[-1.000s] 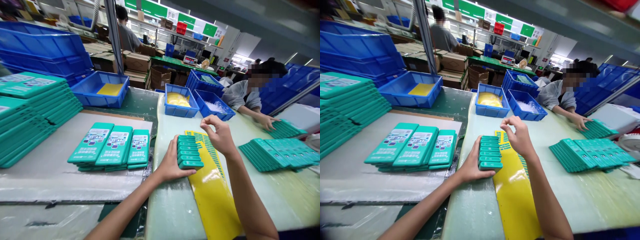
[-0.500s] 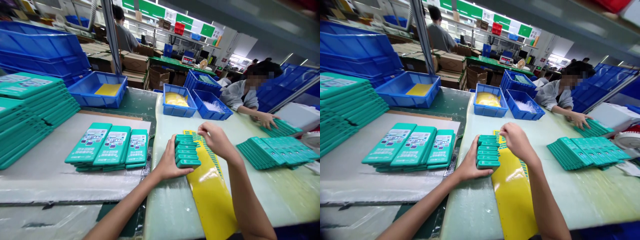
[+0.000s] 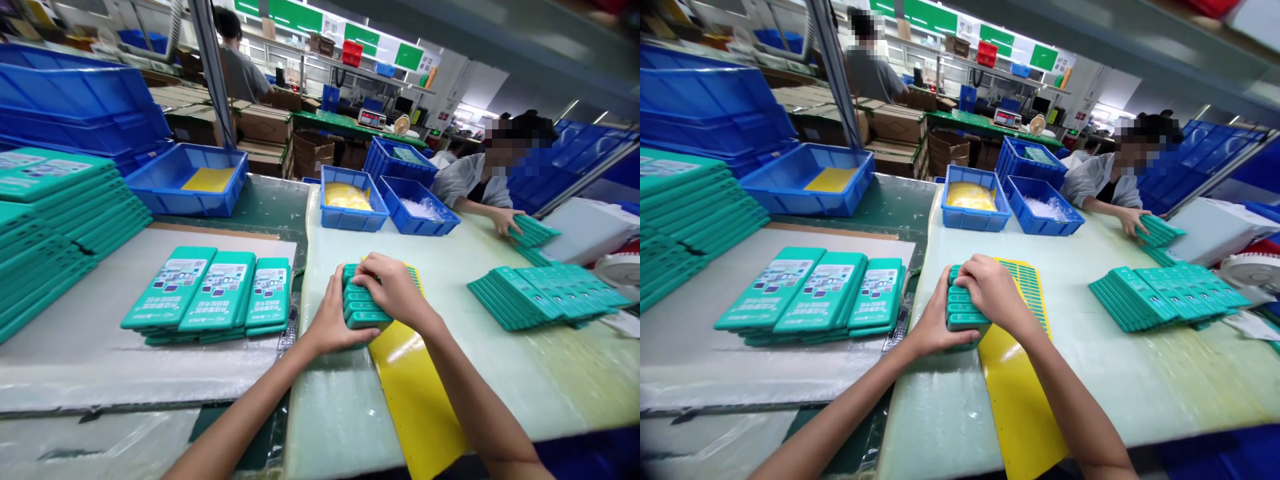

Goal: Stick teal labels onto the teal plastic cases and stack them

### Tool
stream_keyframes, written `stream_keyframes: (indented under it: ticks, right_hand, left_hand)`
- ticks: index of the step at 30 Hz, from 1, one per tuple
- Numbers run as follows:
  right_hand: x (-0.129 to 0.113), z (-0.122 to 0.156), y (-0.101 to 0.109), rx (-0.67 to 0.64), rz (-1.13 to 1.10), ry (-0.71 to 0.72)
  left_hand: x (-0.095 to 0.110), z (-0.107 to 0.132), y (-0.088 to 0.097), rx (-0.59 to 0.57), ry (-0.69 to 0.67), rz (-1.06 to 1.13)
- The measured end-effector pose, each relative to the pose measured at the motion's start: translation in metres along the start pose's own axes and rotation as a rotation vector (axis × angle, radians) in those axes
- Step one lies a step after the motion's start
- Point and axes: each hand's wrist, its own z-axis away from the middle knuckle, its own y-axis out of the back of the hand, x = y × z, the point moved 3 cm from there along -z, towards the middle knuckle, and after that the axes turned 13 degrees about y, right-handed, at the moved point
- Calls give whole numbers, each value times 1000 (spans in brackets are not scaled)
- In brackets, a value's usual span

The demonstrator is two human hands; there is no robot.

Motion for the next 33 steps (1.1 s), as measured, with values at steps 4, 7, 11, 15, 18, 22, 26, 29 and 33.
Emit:
stream_keyframes:
  ticks: [4, 7, 11, 15, 18, 22, 26, 29, 33]
  right_hand:
    - [-1, -2, 14, 118, -8, 42]
    - [2, 0, 27, 192, -30, 26]
    - [4, 0, 20, 26, -163, 39]
    - [6, -2, 9, -77, -84, 62]
    - [9, -1, 13, -138, 160, 114]
    - [11, 4, 41, 14, 288, 94]
    - [3, 9, 47, 132, 34, 70]
    - [-2, 11, 30, 0, -138, 51]
    - [5, 14, 25, -89, 26, 25]
  left_hand:
    - [2, 0, 1, -1, 0, -3]
    - [3, 2, 1, -5, 1, -3]
    - [4, 1, 0, -4, -3, -2]
    - [6, 1, 0, -5, -7, 1]
    - [7, 1, 0, -7, -9, -8]
    - [7, 2, 1, -4, -1, -6]
    - [6, 2, 1, -12, -1, 5]
    - [5, 2, 1, -18, 29, -3]
    - [5, 2, 1, -12, 21, 6]
